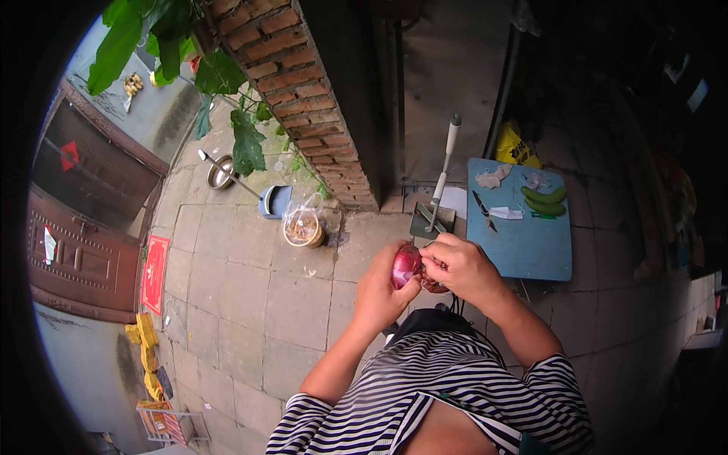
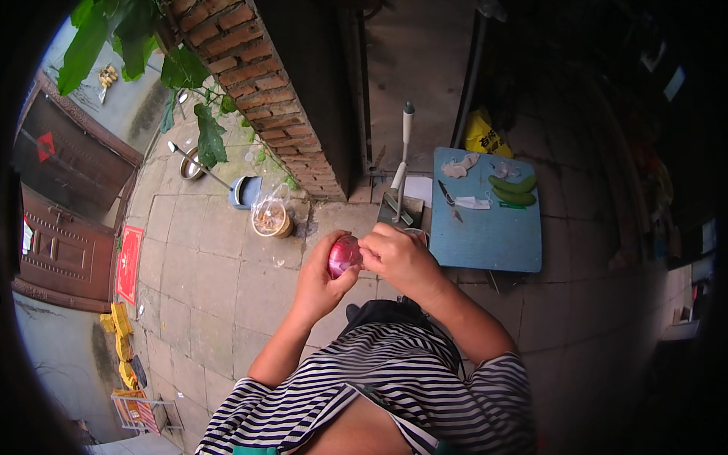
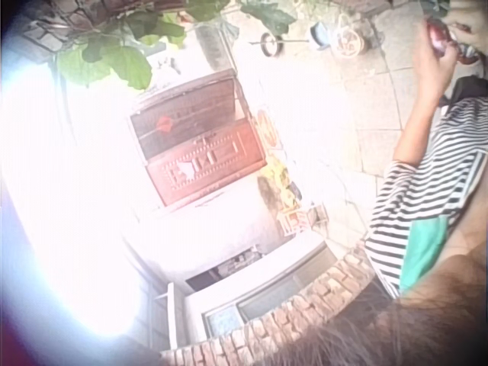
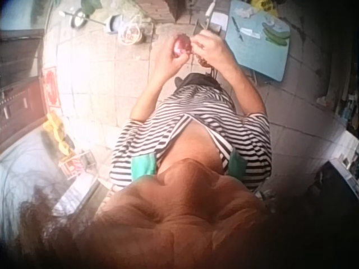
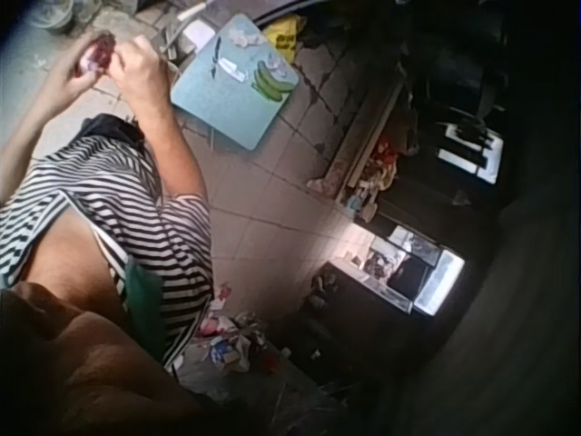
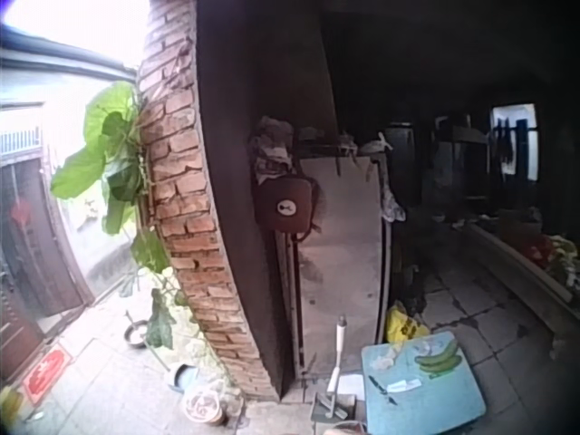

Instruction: The person peels a red onion, pours water from a pitcher into a pot, and then chops the onion with a knife on a wooden board.

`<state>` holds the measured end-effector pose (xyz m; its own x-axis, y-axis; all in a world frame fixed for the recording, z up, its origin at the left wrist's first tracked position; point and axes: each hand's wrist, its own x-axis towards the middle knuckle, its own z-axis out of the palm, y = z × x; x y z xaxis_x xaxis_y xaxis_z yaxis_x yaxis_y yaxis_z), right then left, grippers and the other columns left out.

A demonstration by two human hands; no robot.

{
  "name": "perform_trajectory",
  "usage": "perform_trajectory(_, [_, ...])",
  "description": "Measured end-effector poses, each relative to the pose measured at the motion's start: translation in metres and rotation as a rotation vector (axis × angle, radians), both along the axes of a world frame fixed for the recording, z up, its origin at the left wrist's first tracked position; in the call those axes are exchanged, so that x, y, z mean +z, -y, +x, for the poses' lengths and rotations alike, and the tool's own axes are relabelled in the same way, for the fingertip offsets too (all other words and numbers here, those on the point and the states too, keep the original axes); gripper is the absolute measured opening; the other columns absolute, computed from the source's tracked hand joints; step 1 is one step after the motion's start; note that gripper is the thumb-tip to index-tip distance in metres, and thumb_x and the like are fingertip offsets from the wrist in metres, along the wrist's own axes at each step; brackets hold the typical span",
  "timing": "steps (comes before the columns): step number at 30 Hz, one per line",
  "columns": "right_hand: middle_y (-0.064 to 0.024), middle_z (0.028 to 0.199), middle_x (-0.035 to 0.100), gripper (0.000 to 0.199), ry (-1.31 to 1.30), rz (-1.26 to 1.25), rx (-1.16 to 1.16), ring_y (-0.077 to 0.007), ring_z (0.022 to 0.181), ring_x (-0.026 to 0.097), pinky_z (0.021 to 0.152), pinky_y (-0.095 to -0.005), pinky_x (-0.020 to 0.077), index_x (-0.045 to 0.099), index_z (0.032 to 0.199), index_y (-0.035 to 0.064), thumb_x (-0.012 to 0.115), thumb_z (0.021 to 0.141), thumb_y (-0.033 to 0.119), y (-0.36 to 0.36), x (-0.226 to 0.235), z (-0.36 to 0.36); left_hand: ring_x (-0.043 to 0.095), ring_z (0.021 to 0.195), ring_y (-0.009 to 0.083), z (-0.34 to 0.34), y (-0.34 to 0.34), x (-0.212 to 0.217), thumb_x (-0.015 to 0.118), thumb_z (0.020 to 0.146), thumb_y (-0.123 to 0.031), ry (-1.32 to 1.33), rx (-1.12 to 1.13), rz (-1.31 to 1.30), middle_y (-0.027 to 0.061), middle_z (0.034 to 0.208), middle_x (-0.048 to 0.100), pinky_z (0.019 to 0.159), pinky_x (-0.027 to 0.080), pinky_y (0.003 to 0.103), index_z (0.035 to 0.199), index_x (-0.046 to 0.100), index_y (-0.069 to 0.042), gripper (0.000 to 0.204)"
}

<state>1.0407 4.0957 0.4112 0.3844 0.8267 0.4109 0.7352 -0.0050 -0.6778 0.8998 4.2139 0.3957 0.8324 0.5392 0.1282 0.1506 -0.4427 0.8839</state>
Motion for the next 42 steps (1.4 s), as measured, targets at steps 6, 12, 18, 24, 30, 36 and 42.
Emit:
perform_trajectory(6, [-0.0114, 0.075, 0.053, 0.01, 0.073, 0.022, -0.053, -0.0321, 0.066, 0.06, 0.058, -0.0399, 0.0488, 0.055, 0.079, 0.0033, 0.064, 0.075, 0.001, -0.006, -0.003, -0.006, 0.062, 0.098, 0.0324, -0.002, 0.004, 0.002, 0.068, 0.076, -0.018, -0.048, 0.035, 0.03, 0.0173, 0.11, 0.061, 0.085, 0.049, 0.036, 0.123, 0.051, -0.005, 0.051])
perform_trajectory(12, [-0.0117, 0.074, 0.052, 0.012, -0.003, -0.03, -0.056, -0.0316, 0.066, 0.059, 0.059, -0.0403, 0.048, 0.052, 0.078, 0.0029, 0.063, 0.073, 0.001, -0.006, -0.006, -0.006, 0.062, 0.095, 0.0333, -0.003, 0.002, 0.001, 0.067, 0.076, -0.018, -0.033, -0.001, 0.042, 0.0166, 0.108, 0.061, 0.082, 0.049, 0.038, 0.125, 0.05, -0.007, 0.053])
perform_trajectory(18, [-0.0102, 0.074, 0.052, 0.012, -0.132, -0.019, -0.11, -0.0239, 0.063, 0.058, 0.057, -0.0345, 0.0464, 0.052, 0.078, 0.0007, 0.063, 0.074, 0.0, -0.007, 0.002, -0.002, 0.06, 0.094, 0.0205, -0.006, -0.009, -0.021, 0.063, 0.078, -0.009, 0.078, -0.131, -0.51, 0.0102, 0.109, 0.059, 0.079, 0.049, 0.03, 0.128, 0.048, -0.006, 0.052])
perform_trajectory(24, [-0.0047, 0.078, 0.053, 0.007, -0.357, 0.053, -0.119, -0.0118, 0.061, 0.05, 0.055, -0.0272, 0.0425, 0.054, 0.082, 0.0001, 0.059, 0.078, 0.0, -0.002, -0.01, 0.011, 0.059, 0.095, 0.0184, -0.011, -0.009, -0.015, 0.061, 0.078, -0.011, 0.127, -0.133, -0.83, 0.0097, 0.111, 0.056, 0.08, 0.051, 0.029, 0.129, 0.043, -0.006, 0.055])
perform_trajectory(30, [-0.0073, 0.093, 0.058, 0.003, -1.36, 0.176, 0.186, -0.0032, 0.057, 0.041, 0.048, -0.0169, 0.0366, 0.049, 0.088, 0.0041, 0.049, 0.085, 0.002, -0.005, -0.021, 0.003, 0.063, 0.102, 0.0342, -0.01, -0.004, -0.018, 0.063, 0.077, -0.022, 0.189, -0.165, -1.226, 0.0178, 0.118, 0.057, 0.076, 0.057, 0.041, 0.131, 0.042, -0.003, 0.061])
perform_trajectory(36, [-0.0061, 0.083, 0.055, 0.005, -1.7, 0.223, 0.236, -0.0027, 0.054, 0.036, 0.043, -0.017, 0.0323, 0.048, 0.09, 0.0073, 0.047, 0.086, 0.005, -0.007, -0.05, 0.01, 0.06, 0.107, 0.0438, -0.013, -0.007, -0.038, 0.058, 0.082, -0.024, 0.361, -0.136, -1.497, 0.0227, 0.119, 0.058, 0.08, 0.059, 0.046, 0.128, 0.045, 0.003, 0.055])
perform_trajectory(42, [-0.0064, 0.078, 0.053, 0.008, -1.516, 0.184, -0.122, -0.0086, 0.053, 0.04, 0.044, -0.0208, 0.0329, 0.048, 0.095, 0.0071, 0.047, 0.087, 0.006, 0.011, -0.095, 0.048, 0.057, 0.11, 0.0481, -0.029, -0.028, -0.046, 0.059, 0.083, -0.021, 0.54, 0.011, -1.532, 0.0252, 0.117, 0.057, 0.082, 0.059, 0.047, 0.12, 0.05, 0.002, 0.044])
